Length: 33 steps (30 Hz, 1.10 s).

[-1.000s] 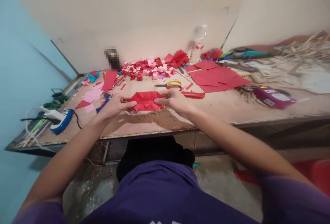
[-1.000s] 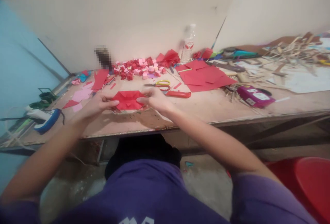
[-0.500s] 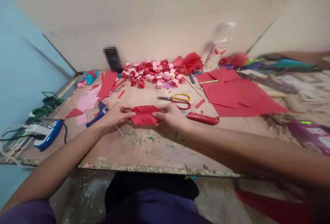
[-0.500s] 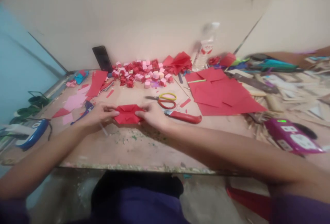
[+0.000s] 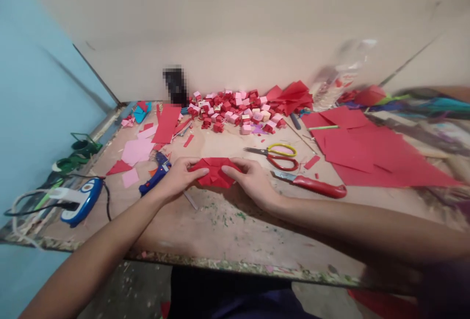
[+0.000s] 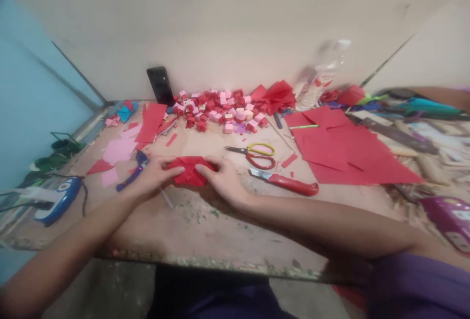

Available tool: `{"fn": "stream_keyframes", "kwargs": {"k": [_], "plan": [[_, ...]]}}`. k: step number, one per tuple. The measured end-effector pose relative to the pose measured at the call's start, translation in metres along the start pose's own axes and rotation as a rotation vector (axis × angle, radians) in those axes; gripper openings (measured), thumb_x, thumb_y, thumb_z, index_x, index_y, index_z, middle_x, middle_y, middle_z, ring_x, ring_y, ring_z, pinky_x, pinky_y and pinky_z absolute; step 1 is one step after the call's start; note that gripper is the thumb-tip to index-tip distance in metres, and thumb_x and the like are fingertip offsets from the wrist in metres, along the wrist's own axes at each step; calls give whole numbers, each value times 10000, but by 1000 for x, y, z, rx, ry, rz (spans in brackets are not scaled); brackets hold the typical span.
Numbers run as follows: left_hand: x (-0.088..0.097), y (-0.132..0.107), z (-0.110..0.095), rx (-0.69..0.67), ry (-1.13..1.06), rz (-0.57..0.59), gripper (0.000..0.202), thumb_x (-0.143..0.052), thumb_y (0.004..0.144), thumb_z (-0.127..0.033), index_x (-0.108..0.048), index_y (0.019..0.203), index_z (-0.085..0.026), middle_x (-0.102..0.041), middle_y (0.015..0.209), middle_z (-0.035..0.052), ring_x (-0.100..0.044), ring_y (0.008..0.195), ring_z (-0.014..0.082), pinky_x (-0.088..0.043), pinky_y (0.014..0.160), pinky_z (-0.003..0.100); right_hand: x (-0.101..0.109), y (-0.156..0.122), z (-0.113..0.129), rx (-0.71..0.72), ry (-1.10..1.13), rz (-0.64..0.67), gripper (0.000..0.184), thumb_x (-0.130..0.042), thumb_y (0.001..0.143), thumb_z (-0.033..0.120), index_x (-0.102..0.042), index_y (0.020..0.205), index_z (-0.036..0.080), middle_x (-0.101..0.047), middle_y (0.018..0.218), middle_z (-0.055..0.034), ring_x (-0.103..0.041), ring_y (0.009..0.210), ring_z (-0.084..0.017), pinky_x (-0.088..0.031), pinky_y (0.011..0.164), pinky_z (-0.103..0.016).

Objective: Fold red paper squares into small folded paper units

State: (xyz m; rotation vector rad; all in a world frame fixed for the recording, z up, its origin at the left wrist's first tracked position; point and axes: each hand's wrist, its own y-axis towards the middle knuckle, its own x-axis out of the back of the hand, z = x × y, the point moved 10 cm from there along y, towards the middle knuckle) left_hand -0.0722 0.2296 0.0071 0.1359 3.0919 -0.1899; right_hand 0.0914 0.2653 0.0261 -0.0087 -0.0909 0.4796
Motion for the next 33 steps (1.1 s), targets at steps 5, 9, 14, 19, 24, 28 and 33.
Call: {"fn": "stream_keyframes", "kwargs": {"k": [5, 9, 14, 19, 24, 28, 33], "plan": [[9, 4, 3, -30, -50, -29, 448, -985, 701, -473, -852, 986, -155, -833, 886, 76, -760, 760, 203, -600, 722, 288, -3, 9, -5, -23, 135, -56, 193, -815, 823, 363, -813, 810, 171, -778, 803, -41, -622, 716, -180, -471, 721, -325], [21, 4, 0, -21, -78, -130, 459, -1008, 636, -466, -841, 933, -159, -819, 808, 54, -729, 675, 175, -569, 656, 260, -2, 4, -12, -100, 210, -78, 236, -870, 793, 385, -830, 831, 155, -788, 815, -54, -630, 715, -174, -473, 705, -317], [23, 2, -18, -131, 43, -120, 326, -926, 721, -410, -839, 907, -157, -829, 852, 62, -739, 745, 185, -560, 707, 275, -12, -9, -16, -164, 242, -49, 228, -916, 737, 328, -864, 880, 158, -811, 859, -80, -684, 751, -191, -517, 733, -319], [19, -1, -30, -195, 237, -79, 151, -794, 801, -270, -845, 900, -168, -832, 893, 69, -747, 812, 193, -569, 768, 300, -10, -12, -29, -202, 227, -8, 238, -874, 818, 362, -881, 979, 187, -830, 949, -97, -709, 799, -219, -546, 767, -353], [14, -10, -40, -199, 352, -121, 378, -840, 832, -336, -829, 1187, -204, -837, 1165, 86, -777, 1023, 233, -602, 886, 338, 0, 11, -26, -104, 137, 53, 241, -867, 827, 356, -889, 989, 178, -844, 984, -88, -710, 832, -217, -525, 829, -358], [16, -11, -38, -171, 444, -170, 386, -837, 847, -306, -807, 1218, -204, -814, 1276, 93, -757, 1167, 251, -585, 996, 358, -16, 18, -27, -138, 256, 129, 201, -869, 807, 327, -874, 928, 166, -840, 922, -74, -710, 799, -201, -534, 816, -349], [21, -5, -22, -174, 310, -154, 165, -798, 873, -298, -808, 974, -168, -838, 966, 64, -758, 826, 188, -584, 769, 294, -29, 18, -17, -93, 346, 179, 240, -942, 738, 306, -866, 910, 158, -830, 882, -42, -697, 757, -161, -550, 813, -330]]}}
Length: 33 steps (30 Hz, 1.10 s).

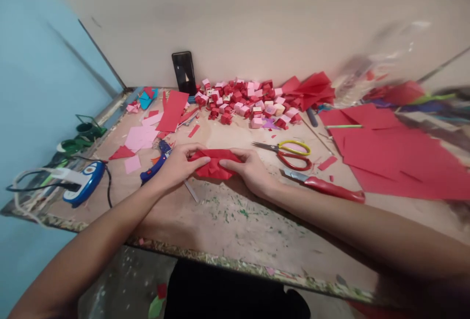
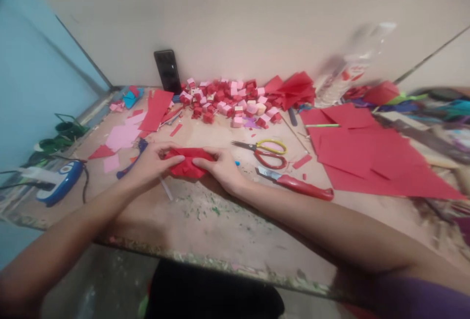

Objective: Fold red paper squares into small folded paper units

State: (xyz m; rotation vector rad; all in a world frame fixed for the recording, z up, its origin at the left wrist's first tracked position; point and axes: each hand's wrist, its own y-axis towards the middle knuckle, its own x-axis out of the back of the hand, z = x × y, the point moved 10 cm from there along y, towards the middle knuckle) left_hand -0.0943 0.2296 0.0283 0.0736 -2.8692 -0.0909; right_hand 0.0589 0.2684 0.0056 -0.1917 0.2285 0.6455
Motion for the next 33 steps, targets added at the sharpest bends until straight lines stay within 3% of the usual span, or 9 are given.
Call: {"fn": "stream_keyframes", "kwargs": {"k": [7, 11, 15, 20, 25, 28, 33], "plan": [[1, -4, 2, -52, -66, -26, 286, -920, 814, -309, -867, 1081, -218, -861, 1051, 58, -789, 905, 197, -622, 824, 286, 5, 1, 2, 48, 23, -26, 162, -904, 800, 345, -874, 829, 189, -832, 867, -55, -683, 745, -175, -592, 822, -375], [1, -3, 3, -98, -75, -70, 174, -908, 837, -291, -897, 1006, -251, -874, 993, 40, -811, 865, 191, -644, 791, 267, 7, 1, 0, 39, -5, -13, 158, -913, 794, 317, -902, 900, 201, -859, 938, -62, -719, 810, -185, -589, 867, -371], [10, -5, 0, -160, -59, -141, 131, -890, 847, -253, -909, 973, -286, -878, 994, 35, -842, 911, 215, -679, 857, 295, 8, 0, 2, 48, -31, 32, 209, -924, 804, 339, -908, 969, 211, -863, 972, -72, -739, 889, -211, -585, 907, -383], [14, -19, -30, -363, 195, -155, 220, -773, 924, -167, -905, 1032, -306, -878, 1001, 24, -832, 842, 187, -659, 735, 263, 8, -1, 3, 55, -86, 57, 308, -884, 866, 494, -898, 963, 203, -847, 956, -76, -711, 852, -218, -573, 816, -368], [7, -33, -66, -553, 397, -81, 130, -847, 912, -292, -899, 1031, -302, -876, 987, 32, -810, 832, 184, -638, 759, 276, 16, -1, 8, 85, -154, -47, 256, -941, 774, 356, -895, 965, 192, -836, 944, -53, -682, 807, -177, -550, 799, -320], [8, -29, -64, -425, 389, -72, 156, -845, 906, -382, -898, 1013, -282, -875, 995, 47, -805, 861, 210, -632, 789, 301, 18, 0, 8, 93, -145, -73, 314, -952, 740, 334, -890, 1012, 189, -832, 953, -53, -696, 830, -188, -565, 824, -331], [7, -19, -36, -158, 324, -69, 173, -776, 934, -366, -889, 951, -237, -865, 955, 38, -772, 823, 200, -582, 726, 269, 19, -1, 12, 140, -227, -76, 258, -934, 755, 350, -881, 947, 187, -832, 938, -62, -696, 820, -198, -573, 829, -352]]}}
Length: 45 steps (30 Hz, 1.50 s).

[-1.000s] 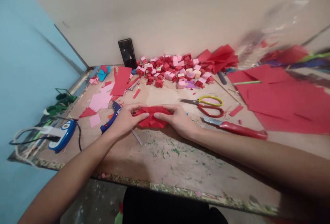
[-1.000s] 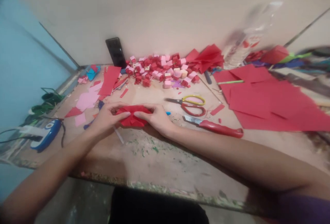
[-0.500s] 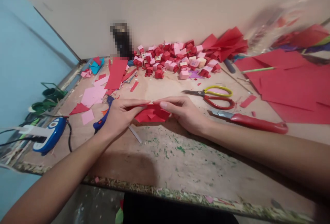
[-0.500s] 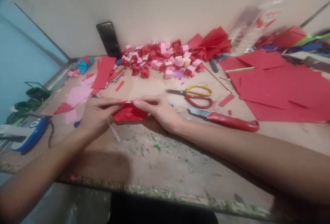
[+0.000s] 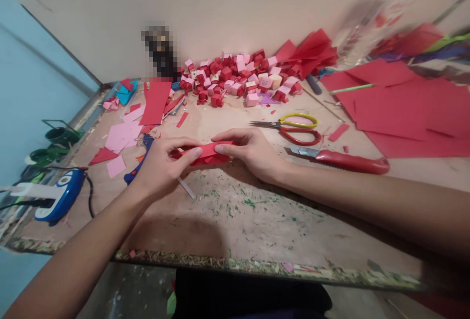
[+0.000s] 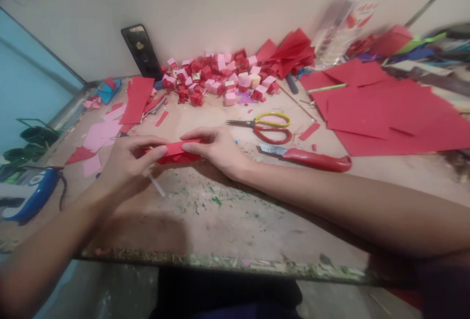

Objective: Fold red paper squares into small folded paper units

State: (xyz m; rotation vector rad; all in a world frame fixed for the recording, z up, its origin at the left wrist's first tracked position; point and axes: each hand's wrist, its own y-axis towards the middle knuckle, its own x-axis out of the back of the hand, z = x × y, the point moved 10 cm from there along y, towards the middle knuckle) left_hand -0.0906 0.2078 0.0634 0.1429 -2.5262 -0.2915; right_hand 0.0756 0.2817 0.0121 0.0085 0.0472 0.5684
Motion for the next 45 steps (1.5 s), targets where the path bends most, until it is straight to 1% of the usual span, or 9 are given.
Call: {"fn": "stream_keyframes", "kwargs": {"k": [3, 7, 13, 20, 26, 29, 36, 41, 45], "plan": [[-6, 3, 7, 42, -29, 38, 145, -800, 893, -342, -869, 852, -222, -837, 855, 24, -717, 723, 169, -534, 647, 241, 1, 0, 3, 31, -37, -6, 214, -912, 789, 349, -879, 924, 186, -829, 906, -55, -684, 793, -184, -560, 804, -332], [-2, 5, 7, 66, -66, 17, 134, -805, 857, -322, -860, 799, -214, -821, 827, 33, -698, 721, 173, -527, 636, 242, -1, 0, 3, 36, -33, -11, 146, -903, 784, 315, -859, 837, 186, -796, 806, -25, -638, 715, -152, -521, 727, -295], [7, 9, 13, 84, -172, -31, 168, -817, 828, -325, -841, 722, -196, -746, 702, 27, -588, 636, 134, -438, 582, 234, 3, -2, 1, -13, -23, -49, 184, -893, 778, 355, -831, 796, 183, -755, 740, -17, -600, 665, -146, -474, 657, -289], [8, 11, 25, 140, -263, -9, 241, -817, 830, -368, -801, 670, -189, -634, 628, 8, -477, 561, 110, -344, 520, 242, 2, -2, 2, -31, -53, -55, 208, -883, 791, 380, -818, 771, 183, -745, 710, -27, -591, 638, -149, -481, 623, -287], [7, 9, 6, 36, -42, 14, 233, -742, 869, -353, -815, 708, -200, -741, 696, 31, -585, 639, 149, -437, 585, 246, -13, -4, 8, 32, -176, 76, 188, -816, 847, 378, -834, 815, 194, -803, 795, -43, -655, 710, -177, -522, 695, -314], [3, 8, -3, -21, -4, 38, 230, -716, 895, -333, -826, 740, -204, -778, 733, 26, -627, 655, 149, -462, 602, 241, -19, -5, 9, 39, -197, 113, 211, -794, 862, 385, -832, 795, 189, -793, 783, -39, -652, 707, -172, -511, 701, -316], [-7, 8, -9, -47, -26, 71, 133, -780, 880, -265, -849, 779, -212, -801, 770, 24, -681, 703, 155, -535, 686, 247, -20, -4, 10, 66, -240, 107, 210, -795, 857, 379, -838, 779, 189, -782, 748, -39, -640, 668, -168, -501, 691, -327], [-1, 8, -1, 33, -104, 29, 163, -786, 859, -282, -830, 724, -202, -781, 736, 32, -666, 669, 157, -506, 610, 246, -16, -4, 9, 53, -250, 88, 237, -803, 872, 407, -839, 758, 202, -768, 728, -43, -635, 656, -177, -506, 677, -338], [5, 10, 1, 29, -157, -9, 173, -809, 824, -277, -818, 671, -197, -754, 691, 31, -619, 640, 140, -460, 580, 241, -13, -5, 10, 60, -269, 61, 236, -791, 879, 403, -842, 761, 205, -776, 726, -40, -622, 652, -175, -498, 655, -331]]}}
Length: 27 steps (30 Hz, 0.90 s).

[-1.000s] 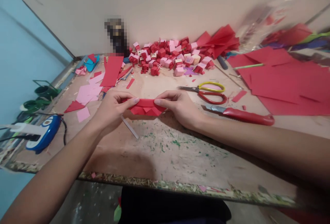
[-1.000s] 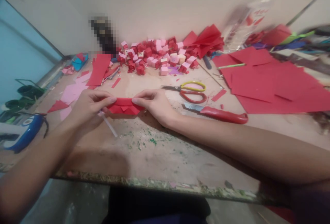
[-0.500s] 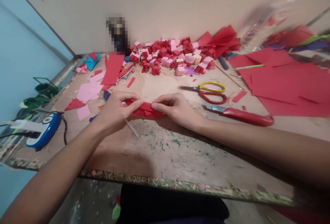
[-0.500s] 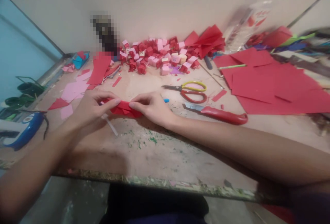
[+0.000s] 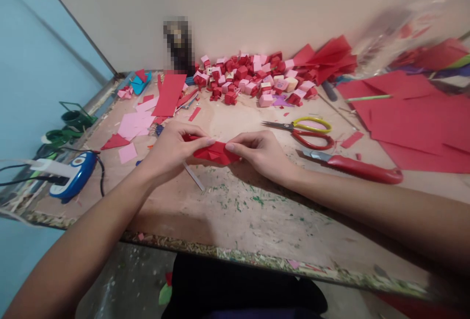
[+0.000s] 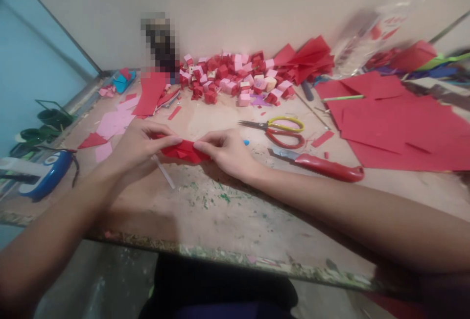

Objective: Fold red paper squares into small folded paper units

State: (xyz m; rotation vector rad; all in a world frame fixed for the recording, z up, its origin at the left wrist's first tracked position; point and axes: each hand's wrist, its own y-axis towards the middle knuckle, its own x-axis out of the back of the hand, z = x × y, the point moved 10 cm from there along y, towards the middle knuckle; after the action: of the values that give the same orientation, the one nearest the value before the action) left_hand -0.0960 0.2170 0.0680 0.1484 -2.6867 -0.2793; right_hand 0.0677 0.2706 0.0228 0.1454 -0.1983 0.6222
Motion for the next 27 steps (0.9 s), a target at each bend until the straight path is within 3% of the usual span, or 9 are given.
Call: {"fn": "stream_keyframes", "kwargs": {"k": [9, 15, 23, 27], "plan": [[5, 2, 11, 103, -102, -36, 145, -857, 761, -264, -806, 660, -174, -716, 674, 33, -596, 612, 124, -433, 544, 229, -1, 1, -4, -21, -1, 15, 262, -787, 889, 426, -831, 776, 193, -749, 702, -40, -585, 629, -167, -455, 626, -328], [22, 4, 30, 196, -140, -140, 167, -891, 764, -333, -817, 735, -186, -636, 561, -9, -467, 410, 83, -300, 405, 230, 4, 1, -5, -25, 15, -18, 276, -778, 898, 432, -820, 795, 180, -739, 707, -45, -578, 621, -159, -447, 620, -322], [22, 1, 23, 174, -165, -174, 156, -925, 690, -314, -816, 689, -201, -712, 642, 17, -515, 481, 94, -331, 429, 226, -1, 2, -4, -23, 33, 50, 195, -820, 862, 373, -846, 807, 188, -789, 757, -35, -626, 659, -156, -486, 640, -298], [19, 4, 26, 136, -298, -198, 241, -948, 699, -316, -845, 893, -218, -750, 741, 9, -573, 533, 101, -369, 442, 212, 4, 4, -14, -77, 195, -11, 196, -845, 854, 378, -834, 802, 189, -764, 718, -35, -639, 626, -158, -528, 624, -304]]}}
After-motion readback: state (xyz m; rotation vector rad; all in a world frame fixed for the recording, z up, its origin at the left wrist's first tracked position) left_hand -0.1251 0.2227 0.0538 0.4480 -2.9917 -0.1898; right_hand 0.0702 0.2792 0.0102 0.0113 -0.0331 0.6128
